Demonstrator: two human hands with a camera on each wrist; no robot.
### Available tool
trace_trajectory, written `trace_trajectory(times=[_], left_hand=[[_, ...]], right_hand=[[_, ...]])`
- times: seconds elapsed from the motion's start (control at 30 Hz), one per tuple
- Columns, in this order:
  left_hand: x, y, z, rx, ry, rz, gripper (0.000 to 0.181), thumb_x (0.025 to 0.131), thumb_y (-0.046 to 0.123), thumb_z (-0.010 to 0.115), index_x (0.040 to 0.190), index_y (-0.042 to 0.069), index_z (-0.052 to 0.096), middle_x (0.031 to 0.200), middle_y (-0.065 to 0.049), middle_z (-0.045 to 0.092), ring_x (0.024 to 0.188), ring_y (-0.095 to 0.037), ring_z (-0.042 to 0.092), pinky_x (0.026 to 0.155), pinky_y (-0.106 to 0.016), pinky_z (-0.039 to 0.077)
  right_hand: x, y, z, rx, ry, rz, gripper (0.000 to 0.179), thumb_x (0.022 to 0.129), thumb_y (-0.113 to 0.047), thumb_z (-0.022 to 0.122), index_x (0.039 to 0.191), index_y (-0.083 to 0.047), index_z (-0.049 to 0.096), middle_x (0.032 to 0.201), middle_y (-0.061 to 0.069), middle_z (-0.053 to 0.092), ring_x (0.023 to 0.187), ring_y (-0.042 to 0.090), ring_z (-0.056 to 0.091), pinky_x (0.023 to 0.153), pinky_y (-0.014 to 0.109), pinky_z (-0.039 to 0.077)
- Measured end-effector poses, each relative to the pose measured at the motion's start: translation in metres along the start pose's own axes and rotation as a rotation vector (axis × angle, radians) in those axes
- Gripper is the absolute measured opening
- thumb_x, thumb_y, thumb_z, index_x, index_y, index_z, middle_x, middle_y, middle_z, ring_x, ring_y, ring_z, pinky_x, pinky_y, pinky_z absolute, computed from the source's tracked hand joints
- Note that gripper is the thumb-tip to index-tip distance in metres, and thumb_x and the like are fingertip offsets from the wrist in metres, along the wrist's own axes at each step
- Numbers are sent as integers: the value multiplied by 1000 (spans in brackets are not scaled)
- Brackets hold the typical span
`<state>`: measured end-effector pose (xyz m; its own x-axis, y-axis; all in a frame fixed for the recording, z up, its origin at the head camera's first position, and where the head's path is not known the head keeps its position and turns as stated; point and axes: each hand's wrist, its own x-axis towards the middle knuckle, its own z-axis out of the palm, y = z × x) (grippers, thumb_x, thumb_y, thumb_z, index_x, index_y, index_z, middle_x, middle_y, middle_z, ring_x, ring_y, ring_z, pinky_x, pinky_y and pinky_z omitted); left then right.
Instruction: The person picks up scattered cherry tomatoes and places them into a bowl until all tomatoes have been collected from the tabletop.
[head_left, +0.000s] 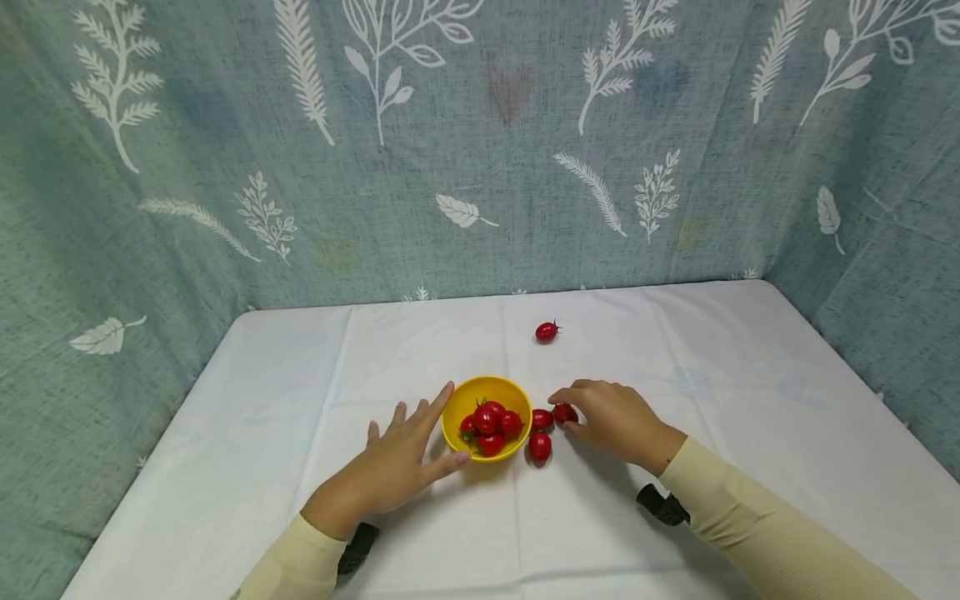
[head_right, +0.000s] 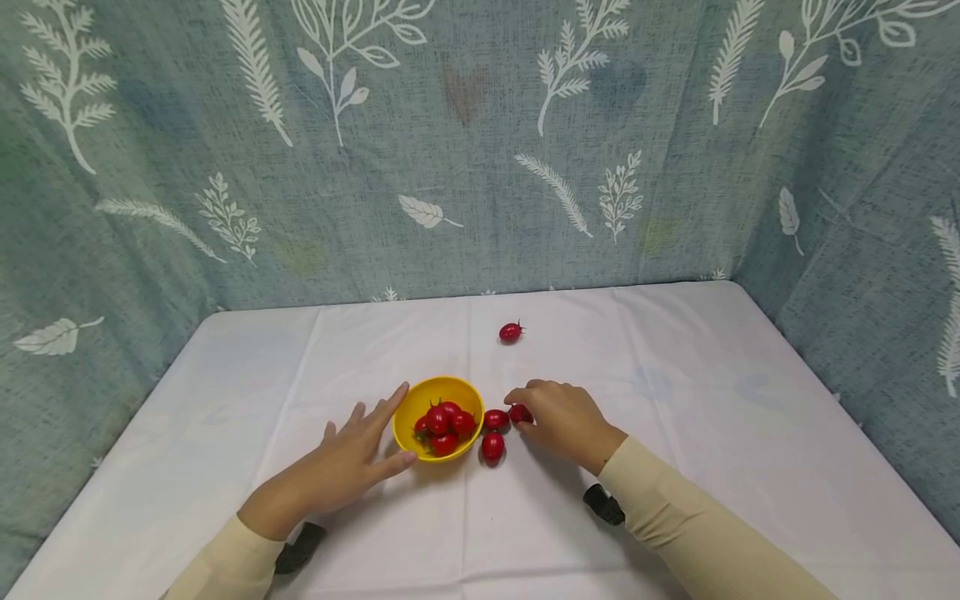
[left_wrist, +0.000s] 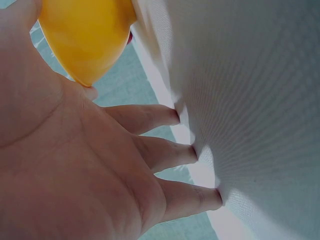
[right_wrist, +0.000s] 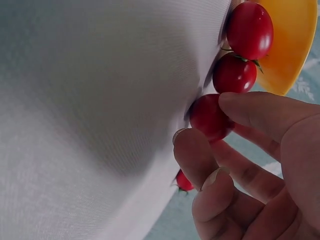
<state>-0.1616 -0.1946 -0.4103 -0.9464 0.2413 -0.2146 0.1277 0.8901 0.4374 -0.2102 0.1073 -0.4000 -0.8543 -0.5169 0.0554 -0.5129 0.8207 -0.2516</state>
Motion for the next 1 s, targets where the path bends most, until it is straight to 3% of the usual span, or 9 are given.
trace_trajectory(times=[1.0], left_hand=[[-1,0,0,0,2,-2,95,84,79,53,158,49,0,164,-17,26,151,-53,9,110,-81,0]], right_hand=[[-4,2,-2,9,4,-1,31,85,-17,80,116,-16,75,101,-2,74,82,13,64,70,32,56]])
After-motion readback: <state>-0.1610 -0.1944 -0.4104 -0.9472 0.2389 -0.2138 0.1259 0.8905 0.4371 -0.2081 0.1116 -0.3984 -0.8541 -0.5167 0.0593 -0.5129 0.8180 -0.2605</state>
